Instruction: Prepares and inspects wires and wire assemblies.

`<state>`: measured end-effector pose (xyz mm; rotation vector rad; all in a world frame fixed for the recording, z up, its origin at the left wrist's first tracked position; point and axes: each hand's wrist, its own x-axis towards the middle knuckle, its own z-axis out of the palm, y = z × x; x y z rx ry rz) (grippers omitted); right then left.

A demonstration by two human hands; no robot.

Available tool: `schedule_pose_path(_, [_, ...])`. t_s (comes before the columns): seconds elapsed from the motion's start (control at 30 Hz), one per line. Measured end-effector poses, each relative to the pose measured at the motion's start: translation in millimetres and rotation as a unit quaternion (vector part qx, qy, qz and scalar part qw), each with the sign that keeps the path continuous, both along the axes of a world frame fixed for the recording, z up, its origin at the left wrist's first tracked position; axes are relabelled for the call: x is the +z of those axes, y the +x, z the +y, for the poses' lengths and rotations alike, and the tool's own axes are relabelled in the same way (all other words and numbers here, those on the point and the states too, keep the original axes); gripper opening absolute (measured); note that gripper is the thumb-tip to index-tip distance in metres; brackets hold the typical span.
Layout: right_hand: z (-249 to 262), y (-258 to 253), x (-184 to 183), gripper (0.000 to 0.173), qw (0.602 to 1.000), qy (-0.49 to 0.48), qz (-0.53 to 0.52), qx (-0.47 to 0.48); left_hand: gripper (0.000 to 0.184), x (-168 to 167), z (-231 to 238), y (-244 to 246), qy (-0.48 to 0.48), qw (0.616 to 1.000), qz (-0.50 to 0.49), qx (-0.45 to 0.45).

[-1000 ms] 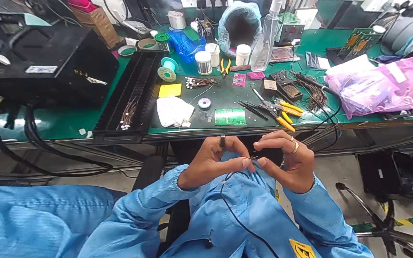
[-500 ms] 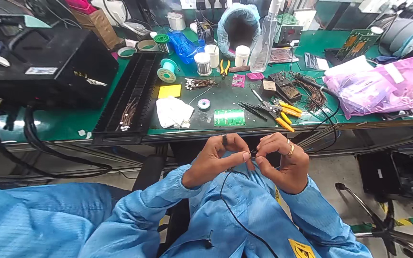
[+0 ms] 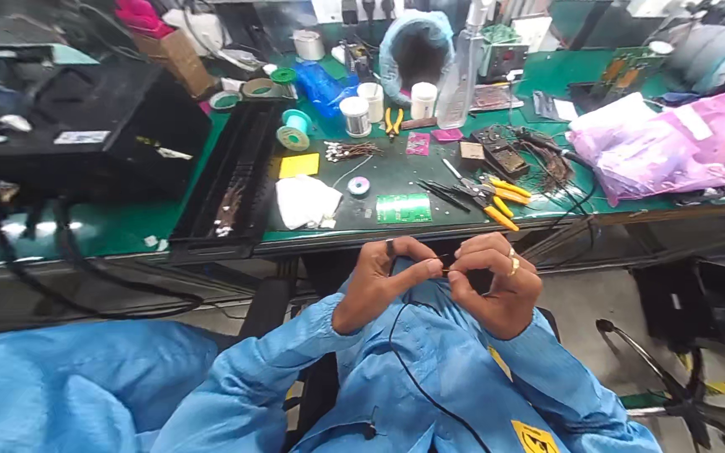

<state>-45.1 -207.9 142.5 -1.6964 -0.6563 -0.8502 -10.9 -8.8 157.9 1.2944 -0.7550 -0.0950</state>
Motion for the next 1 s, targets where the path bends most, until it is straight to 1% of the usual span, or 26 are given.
schedule_pose_path(0.13, [-13.0,-3.1,2.4,0.005,1.0,-0.013,-0.02,-0.018,0.013,0.0,-8.7,2.6,0.053,0.998,-0.04,-0.003])
schedule_pose_path(0.27, [-7.3,0.6,0.5,0.005,0.999,-0.017,-0.029,-0.01,0.011,1.5,-0.9,4.4,0.051,0.998,-0.047,-0.007])
schedule_pose_path(0.4, [-8.7,-0.8,-0.6,0.004,1.0,-0.013,-0.012,0.003,0.01,6.1,1.7,5.5,0.08,0.993,-0.082,-0.018])
schedule_pose_path(0.53, [-5.1,-1.0,-2.9,0.005,1.0,0.007,0.011,0.003,0.01,5.7,3.4,4.3,0.129,0.984,-0.118,0.025])
schedule_pose_path(0.63, [-1.2,-3.8,-2.7,0.005,0.996,0.052,0.075,0.014,0.009,2.3,1.0,2.5,0.17,0.969,-0.159,0.08])
schedule_pose_path(0.7, [0.4,-6.6,-0.2,0.003,0.983,0.092,0.148,0.049,0.009,1.9,-0.1,1.2,0.193,0.954,-0.194,0.121])
schedule_pose_path(0.77, [-5.5,-6.5,3.2,0.003,0.974,0.1,0.184,0.084,0.009,4.0,0.8,0.8,0.201,0.947,-0.215,0.131])
schedule_pose_path(0.8, [-11.0,-4.8,4.5,0.007,0.979,0.077,0.168,0.087,0.009,5.9,2.6,1.1,0.2,0.946,-0.221,0.13])
schedule_pose_path(0.83, [-17.2,-3.1,5.6,0.014,0.988,0.039,0.128,0.072,0.01,8.1,4.7,1.2,0.198,0.944,-0.228,0.131])
schedule_pose_path(0.9, [-27.7,-1.0,9.0,0.023,0.998,-0.05,0.022,0.013,0.012,13.4,9.3,0.0,0.193,0.94,-0.244,0.143])
schedule_pose_path(0.97, [-28.5,-4.4,11.9,0.026,0.99,-0.114,-0.063,-0.056,0.013,18.1,13.5,-2.6,0.187,0.94,-0.245,0.144])
schedule_pose_path(1.0, [-25.9,-6.1,12.0,0.025,0.984,-0.127,-0.092,-0.082,0.013,19.8,15.1,-3.7,0.183,0.942,-0.244,0.142])
